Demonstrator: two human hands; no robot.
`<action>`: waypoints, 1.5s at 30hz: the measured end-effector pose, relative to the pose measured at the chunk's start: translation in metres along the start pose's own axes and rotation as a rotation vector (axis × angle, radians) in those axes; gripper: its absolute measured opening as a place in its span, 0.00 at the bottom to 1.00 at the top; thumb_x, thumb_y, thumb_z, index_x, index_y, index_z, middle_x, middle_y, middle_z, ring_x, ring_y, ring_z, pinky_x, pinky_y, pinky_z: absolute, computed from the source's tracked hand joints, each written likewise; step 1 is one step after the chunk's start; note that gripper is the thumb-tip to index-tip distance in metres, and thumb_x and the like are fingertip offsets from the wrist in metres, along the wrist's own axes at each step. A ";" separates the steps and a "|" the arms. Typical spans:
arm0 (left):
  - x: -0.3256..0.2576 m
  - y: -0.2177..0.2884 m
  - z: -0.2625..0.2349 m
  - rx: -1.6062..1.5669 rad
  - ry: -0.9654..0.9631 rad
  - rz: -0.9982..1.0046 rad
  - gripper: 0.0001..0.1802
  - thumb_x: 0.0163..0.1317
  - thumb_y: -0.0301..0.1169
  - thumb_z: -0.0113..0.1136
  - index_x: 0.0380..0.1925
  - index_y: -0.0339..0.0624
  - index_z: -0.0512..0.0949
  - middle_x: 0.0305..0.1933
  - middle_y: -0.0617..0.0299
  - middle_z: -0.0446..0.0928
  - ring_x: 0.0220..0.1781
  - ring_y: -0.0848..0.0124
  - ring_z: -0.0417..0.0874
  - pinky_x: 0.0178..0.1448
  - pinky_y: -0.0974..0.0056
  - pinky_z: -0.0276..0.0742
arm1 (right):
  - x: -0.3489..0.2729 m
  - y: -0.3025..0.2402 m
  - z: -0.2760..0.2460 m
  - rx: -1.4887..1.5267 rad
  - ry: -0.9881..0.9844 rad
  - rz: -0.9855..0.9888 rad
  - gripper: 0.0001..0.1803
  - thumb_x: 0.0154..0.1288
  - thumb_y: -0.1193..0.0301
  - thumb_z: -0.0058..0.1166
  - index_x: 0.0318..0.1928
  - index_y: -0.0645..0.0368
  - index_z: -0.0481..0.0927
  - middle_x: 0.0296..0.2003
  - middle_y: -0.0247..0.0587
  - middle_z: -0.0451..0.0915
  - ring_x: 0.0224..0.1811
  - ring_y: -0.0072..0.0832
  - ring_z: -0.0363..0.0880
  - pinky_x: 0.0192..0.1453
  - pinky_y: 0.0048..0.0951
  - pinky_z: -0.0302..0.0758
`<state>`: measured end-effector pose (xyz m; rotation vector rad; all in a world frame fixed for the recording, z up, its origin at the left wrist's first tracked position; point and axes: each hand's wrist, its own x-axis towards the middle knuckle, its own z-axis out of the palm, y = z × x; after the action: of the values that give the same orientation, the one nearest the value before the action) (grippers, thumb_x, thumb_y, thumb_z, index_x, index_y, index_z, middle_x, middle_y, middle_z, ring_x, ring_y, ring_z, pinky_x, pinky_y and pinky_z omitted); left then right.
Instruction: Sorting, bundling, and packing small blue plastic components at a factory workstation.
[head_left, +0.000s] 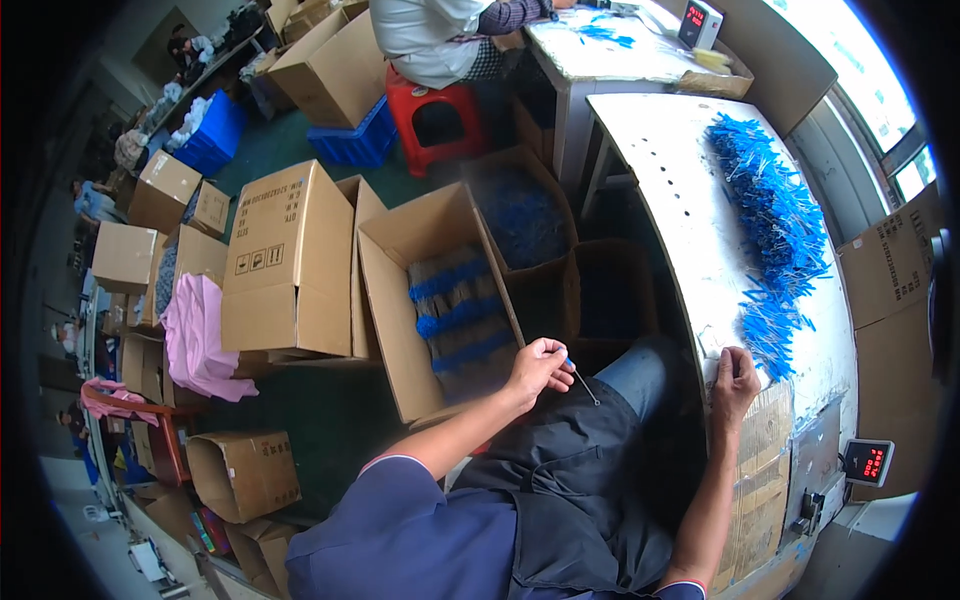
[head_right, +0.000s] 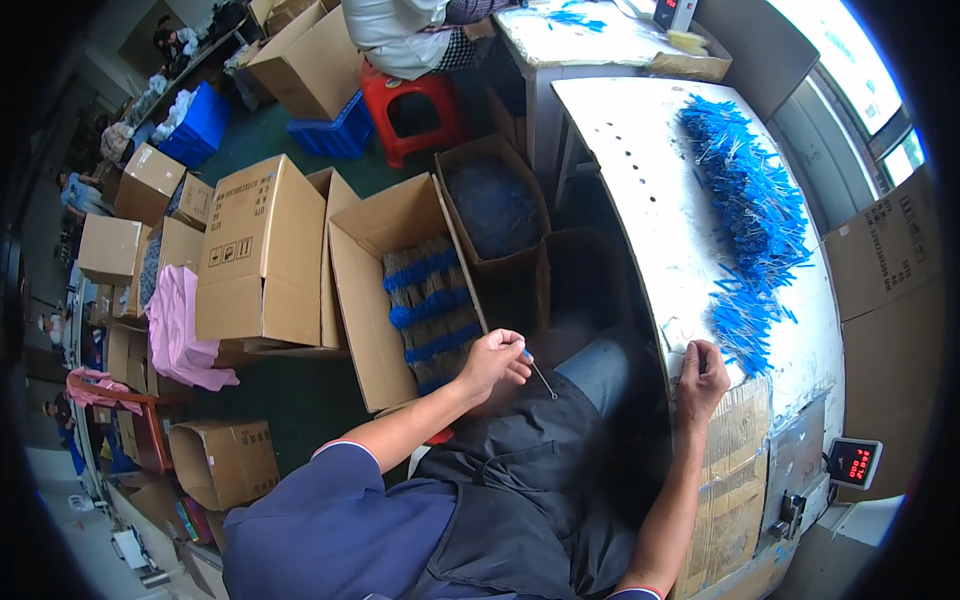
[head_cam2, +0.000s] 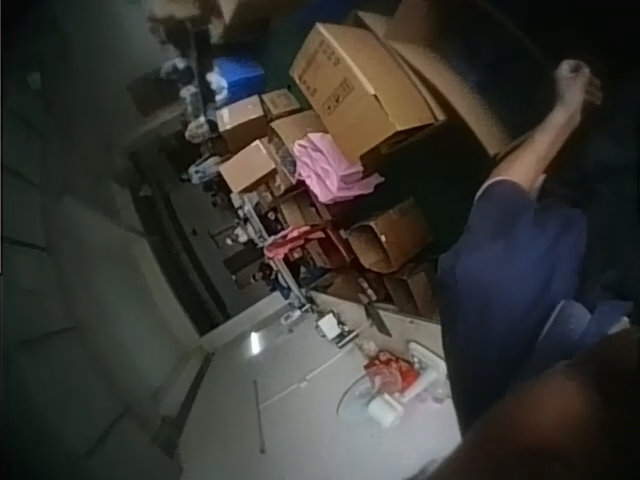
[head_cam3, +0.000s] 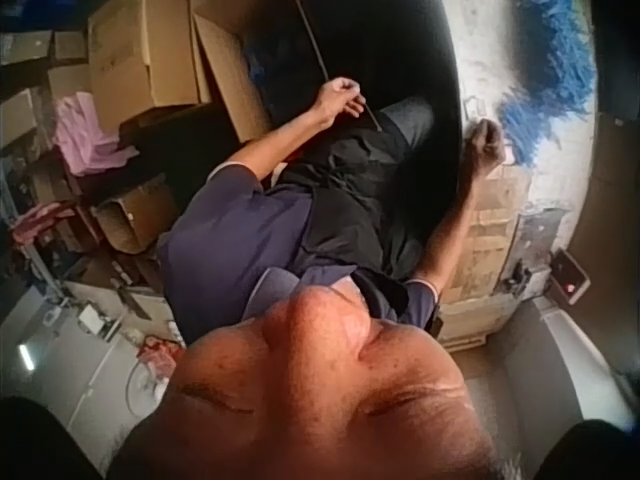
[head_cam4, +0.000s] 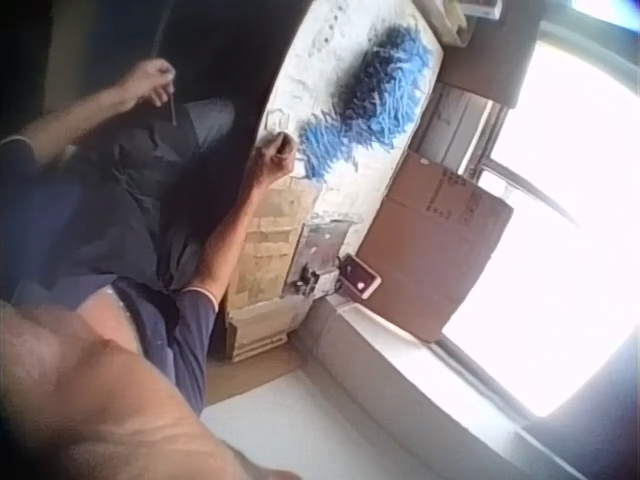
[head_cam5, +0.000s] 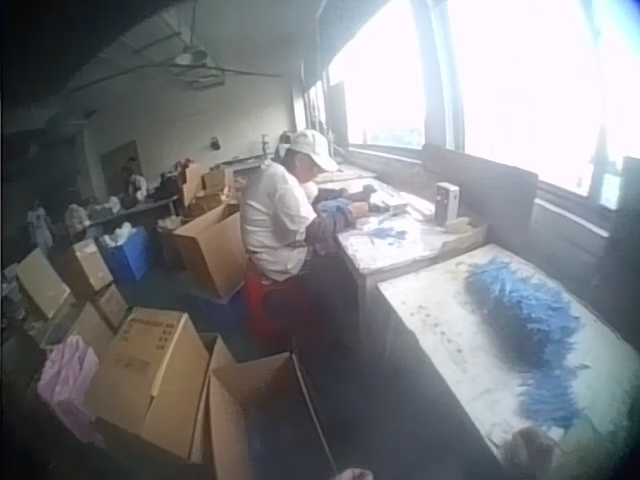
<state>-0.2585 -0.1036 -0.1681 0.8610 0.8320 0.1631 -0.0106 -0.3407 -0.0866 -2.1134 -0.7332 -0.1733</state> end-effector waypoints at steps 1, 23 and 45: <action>-0.001 -0.001 0.000 -0.007 0.009 0.002 0.10 0.76 0.32 0.57 0.49 0.37 0.75 0.38 0.55 0.83 0.32 0.71 0.86 0.36 0.66 0.86 | 0.000 -0.001 0.000 0.035 0.015 0.040 0.05 0.75 0.75 0.57 0.39 0.65 0.81 0.30 0.34 0.79 0.33 0.20 0.75 0.40 0.24 0.73; -0.067 -0.051 -0.071 1.087 -0.184 0.811 0.07 0.68 0.31 0.64 0.37 0.38 0.79 0.37 0.53 0.82 0.38 0.55 0.85 0.43 0.58 0.80 | -0.001 0.005 0.002 0.040 -0.026 0.095 0.05 0.75 0.77 0.58 0.41 0.66 0.82 0.33 0.35 0.81 0.34 0.19 0.76 0.41 0.22 0.75; 0.180 -0.118 -0.312 0.066 0.884 -0.157 0.14 0.74 0.40 0.60 0.34 0.42 0.77 0.26 0.63 0.79 0.19 0.73 0.78 0.18 0.66 0.73 | 0.191 -0.080 0.211 -0.652 -0.347 -0.552 0.39 0.57 0.81 0.66 0.71 0.51 0.71 0.67 0.44 0.71 0.71 0.47 0.67 0.76 0.47 0.64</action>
<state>-0.3786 0.0877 -0.4727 0.7722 1.7320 0.3926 0.0721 -0.0572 -0.0891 -2.5208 -1.6425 -0.3898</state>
